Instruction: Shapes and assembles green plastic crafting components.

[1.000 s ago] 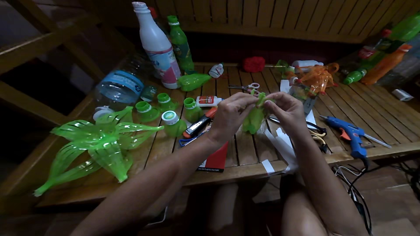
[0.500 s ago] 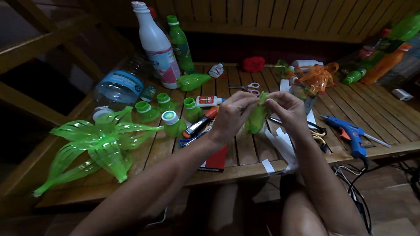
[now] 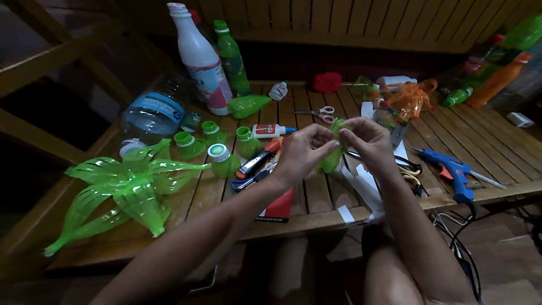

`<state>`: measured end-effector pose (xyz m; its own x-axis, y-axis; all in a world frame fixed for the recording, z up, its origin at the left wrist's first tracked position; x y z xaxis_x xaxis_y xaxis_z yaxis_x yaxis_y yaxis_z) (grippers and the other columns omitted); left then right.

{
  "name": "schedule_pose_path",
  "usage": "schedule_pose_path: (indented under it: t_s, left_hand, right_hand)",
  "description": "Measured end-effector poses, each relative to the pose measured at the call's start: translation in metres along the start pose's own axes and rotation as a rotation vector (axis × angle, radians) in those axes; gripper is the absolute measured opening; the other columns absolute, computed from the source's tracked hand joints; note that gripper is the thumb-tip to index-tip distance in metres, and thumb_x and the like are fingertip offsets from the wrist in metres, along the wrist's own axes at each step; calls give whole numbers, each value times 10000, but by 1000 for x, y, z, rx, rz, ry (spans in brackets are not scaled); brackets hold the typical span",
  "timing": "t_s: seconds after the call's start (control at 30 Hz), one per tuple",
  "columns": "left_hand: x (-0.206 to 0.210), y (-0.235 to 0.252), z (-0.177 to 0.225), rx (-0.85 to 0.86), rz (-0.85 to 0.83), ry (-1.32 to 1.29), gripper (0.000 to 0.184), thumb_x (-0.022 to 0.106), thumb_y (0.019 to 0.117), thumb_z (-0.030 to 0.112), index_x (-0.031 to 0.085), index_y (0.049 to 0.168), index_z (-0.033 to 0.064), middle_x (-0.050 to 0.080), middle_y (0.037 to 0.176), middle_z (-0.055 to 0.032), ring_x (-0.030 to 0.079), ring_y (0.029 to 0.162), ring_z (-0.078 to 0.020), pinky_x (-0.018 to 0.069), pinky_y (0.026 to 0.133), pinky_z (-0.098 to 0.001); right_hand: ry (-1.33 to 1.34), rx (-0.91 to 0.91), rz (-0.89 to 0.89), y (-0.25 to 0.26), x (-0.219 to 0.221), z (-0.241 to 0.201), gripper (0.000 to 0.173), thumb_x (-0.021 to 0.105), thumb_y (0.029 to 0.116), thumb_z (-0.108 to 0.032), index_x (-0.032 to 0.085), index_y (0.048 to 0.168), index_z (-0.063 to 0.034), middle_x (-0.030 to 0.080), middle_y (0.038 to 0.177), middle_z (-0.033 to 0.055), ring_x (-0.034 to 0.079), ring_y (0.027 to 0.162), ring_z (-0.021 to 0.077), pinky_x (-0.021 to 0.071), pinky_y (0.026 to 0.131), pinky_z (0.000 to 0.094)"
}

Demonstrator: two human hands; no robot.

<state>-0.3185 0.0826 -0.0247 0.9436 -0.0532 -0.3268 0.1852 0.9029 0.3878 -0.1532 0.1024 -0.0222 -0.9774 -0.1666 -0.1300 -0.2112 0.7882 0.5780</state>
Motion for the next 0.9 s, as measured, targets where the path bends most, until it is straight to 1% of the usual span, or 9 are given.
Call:
schedule_pose_path:
  t_s: [0.17,0.3,0.37,0.43,0.5,0.63,0.7,0.83,0.9]
  left_hand:
    - [-1,0,-1,-5,-12,-10,98,709,965,123,681,1034,59,693,880,19,612,647,2,513,595,-153]
    - [-3,1,0,14,15,-18,71,689,974,100,678,1026,53,689,859,14,605,619,3,512,573,-150]
    - [-5,2,-2,32,54,-39,75,691,972,100,674,1023,48,685,842,13,606,618,6,510,565,-144]
    - [-6,4,-5,58,94,-69,83,694,961,98,673,1020,43,690,861,9,630,642,0,532,576,-151]
    - [-6,5,-7,71,115,-94,87,694,959,93,666,1020,37,691,871,1,646,659,-14,555,598,-169]
    - [-6,6,-10,58,119,-106,94,698,958,88,665,1025,30,702,880,-8,662,667,-25,571,622,-179]
    - [-5,6,-10,46,115,-98,91,700,959,89,668,1023,32,703,875,-6,660,665,-21,569,625,-176]
    - [-5,6,-9,32,103,-81,87,707,958,89,674,1021,39,703,836,7,628,617,6,519,555,-142]
    - [-5,6,-9,22,93,-83,83,711,954,85,677,1015,41,709,832,8,628,610,7,511,539,-141]
  right_hand:
    - [4,-14,-25,0,2,1,158,653,957,-4,672,1114,-8,675,873,-43,648,721,-7,581,676,175]
    - [-10,9,-25,1,3,-2,339,659,953,-3,611,1287,14,677,930,-23,644,760,-12,568,705,165]
    - [-13,31,-30,1,3,-1,379,665,949,-7,592,1320,9,678,964,-11,652,809,1,572,752,181]
    - [-8,54,-39,1,3,0,360,671,945,-5,600,1298,2,691,1000,-3,659,845,7,571,781,187]
    - [3,70,-47,0,4,2,322,676,941,-1,617,1258,-3,699,1016,-1,669,852,10,577,782,186]
    - [-15,82,-45,0,6,3,182,667,945,5,648,1125,-9,692,990,-15,667,857,-1,575,781,178]
    - [-29,96,-57,1,6,5,153,660,954,-6,655,1107,-11,687,982,-12,663,859,4,574,785,188]
    - [-75,94,-72,1,5,6,126,664,963,-34,658,1088,-20,684,946,-21,653,813,-7,564,750,172]
    - [-80,95,-74,1,5,7,115,662,965,-37,657,1078,-19,682,935,-20,653,806,-6,564,747,170]
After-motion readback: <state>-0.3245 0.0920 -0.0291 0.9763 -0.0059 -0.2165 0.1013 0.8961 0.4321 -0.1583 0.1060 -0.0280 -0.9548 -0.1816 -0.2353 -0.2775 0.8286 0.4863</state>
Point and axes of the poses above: each hand's wrist, its own y-axis towards the middle knuckle, its own x-axis out of the palm, z = x × y, the point moved 5 cm from there along y, towards the middle knuckle
